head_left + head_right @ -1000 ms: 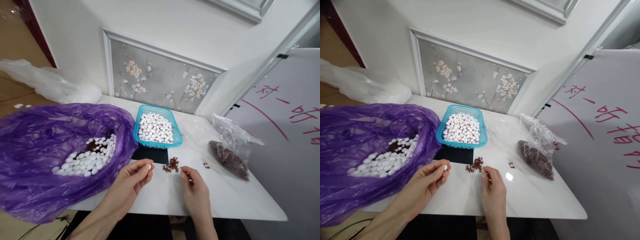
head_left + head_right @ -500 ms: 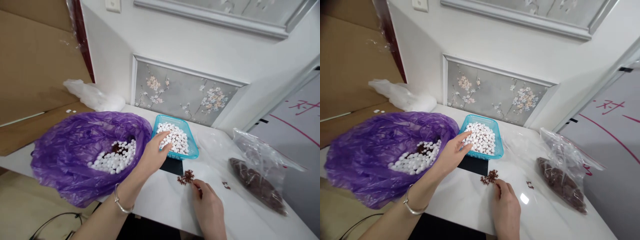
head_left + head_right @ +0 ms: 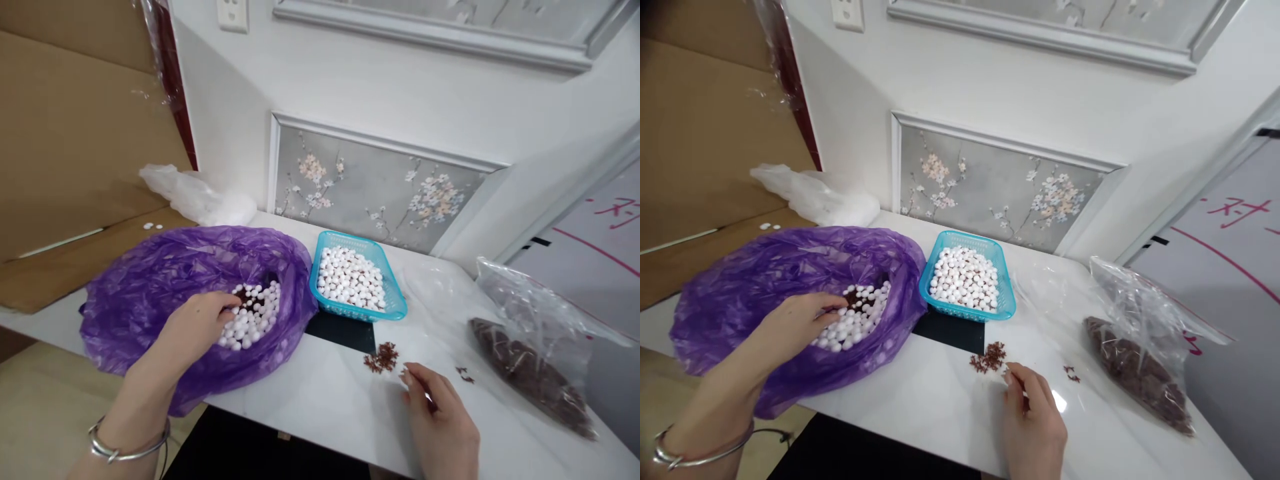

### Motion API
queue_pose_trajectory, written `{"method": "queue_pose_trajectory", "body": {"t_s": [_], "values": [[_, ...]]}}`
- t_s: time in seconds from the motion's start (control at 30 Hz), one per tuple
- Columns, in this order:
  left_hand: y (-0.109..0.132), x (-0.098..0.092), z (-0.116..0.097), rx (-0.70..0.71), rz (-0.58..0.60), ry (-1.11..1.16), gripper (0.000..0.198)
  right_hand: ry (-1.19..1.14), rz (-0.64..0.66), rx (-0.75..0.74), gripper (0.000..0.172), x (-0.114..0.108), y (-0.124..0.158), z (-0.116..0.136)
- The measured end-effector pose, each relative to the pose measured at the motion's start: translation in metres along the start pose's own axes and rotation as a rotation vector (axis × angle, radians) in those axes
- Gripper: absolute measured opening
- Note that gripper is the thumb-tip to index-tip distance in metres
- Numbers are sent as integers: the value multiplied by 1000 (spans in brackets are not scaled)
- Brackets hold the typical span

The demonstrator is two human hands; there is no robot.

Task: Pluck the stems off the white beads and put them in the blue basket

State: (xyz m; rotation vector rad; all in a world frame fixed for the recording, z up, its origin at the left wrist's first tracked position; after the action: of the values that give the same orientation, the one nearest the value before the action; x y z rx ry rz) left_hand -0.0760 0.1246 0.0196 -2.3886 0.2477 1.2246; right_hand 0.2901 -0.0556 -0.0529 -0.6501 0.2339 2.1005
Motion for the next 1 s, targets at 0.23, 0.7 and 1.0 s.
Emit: {"method": "queue_pose_trajectory", "body": {"t_s": [0.23,0.7,1.0], "values": [[1,-2,-19,76,-68,-6,20,-287,103,80,26,7,19,17],[50,120,-118,-497,151,1787,10,-604,605,149,21,48,72,81],[49,140,-137,-377,248,1862,17,-585,661,7,17,54,75,94]]}}
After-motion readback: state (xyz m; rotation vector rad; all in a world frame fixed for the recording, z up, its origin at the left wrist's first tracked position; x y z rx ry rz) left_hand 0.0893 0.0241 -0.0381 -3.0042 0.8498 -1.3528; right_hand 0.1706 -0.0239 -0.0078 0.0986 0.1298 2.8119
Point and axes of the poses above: each hand's wrist, its own y-axis away from the middle knuckle, its own x-axis out of the palm, z = x × y, the point moved 7 cm from there along -y, towards the middle knuckle, and after that the axes turned 15 degrees about x, right-handed, at the moved point
